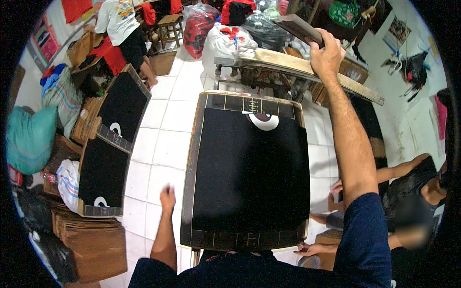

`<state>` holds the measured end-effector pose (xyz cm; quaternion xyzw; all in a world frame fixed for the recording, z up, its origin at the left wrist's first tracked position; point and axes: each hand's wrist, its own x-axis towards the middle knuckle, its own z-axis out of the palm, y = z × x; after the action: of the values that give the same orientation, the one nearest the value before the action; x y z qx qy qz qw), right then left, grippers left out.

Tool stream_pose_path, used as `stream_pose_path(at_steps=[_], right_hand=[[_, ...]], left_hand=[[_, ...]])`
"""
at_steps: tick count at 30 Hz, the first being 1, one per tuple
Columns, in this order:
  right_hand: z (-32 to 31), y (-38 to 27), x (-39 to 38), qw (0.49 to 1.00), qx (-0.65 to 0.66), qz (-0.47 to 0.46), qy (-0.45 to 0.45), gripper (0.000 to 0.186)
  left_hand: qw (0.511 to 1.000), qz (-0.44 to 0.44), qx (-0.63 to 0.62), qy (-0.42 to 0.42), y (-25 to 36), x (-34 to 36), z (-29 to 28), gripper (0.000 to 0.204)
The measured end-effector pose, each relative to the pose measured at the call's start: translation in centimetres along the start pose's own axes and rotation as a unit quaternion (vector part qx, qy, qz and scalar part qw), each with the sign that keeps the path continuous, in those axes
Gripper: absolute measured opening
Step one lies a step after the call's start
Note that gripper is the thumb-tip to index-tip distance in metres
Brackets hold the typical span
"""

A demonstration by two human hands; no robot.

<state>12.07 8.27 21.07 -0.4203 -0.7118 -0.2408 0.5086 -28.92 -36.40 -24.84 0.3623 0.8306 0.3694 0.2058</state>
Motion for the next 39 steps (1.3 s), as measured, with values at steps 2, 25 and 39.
stream_pose_path(at_steps=[2,25,39], right_hand=[[1.0,0.9,1.9,0.999,-0.016,0.028,-0.032,0.038],[1.7,4.1,6.1,0.984,-0.058,0.082,-0.146,0.046],[1.3,1.5,4.6,0.990,-0.044,0.058,-0.120,0.040]], left_hand=[[0.960,-0.127,0.187,-0.167,-11.4,-8.7,0.8,0.037],[0.941,-0.229,0.249,0.012,-20.8,-30.2,-3.9,0.018],[0.915,0.178,0.002,0.363,19.1,-6.3,-15.8,0.015]])
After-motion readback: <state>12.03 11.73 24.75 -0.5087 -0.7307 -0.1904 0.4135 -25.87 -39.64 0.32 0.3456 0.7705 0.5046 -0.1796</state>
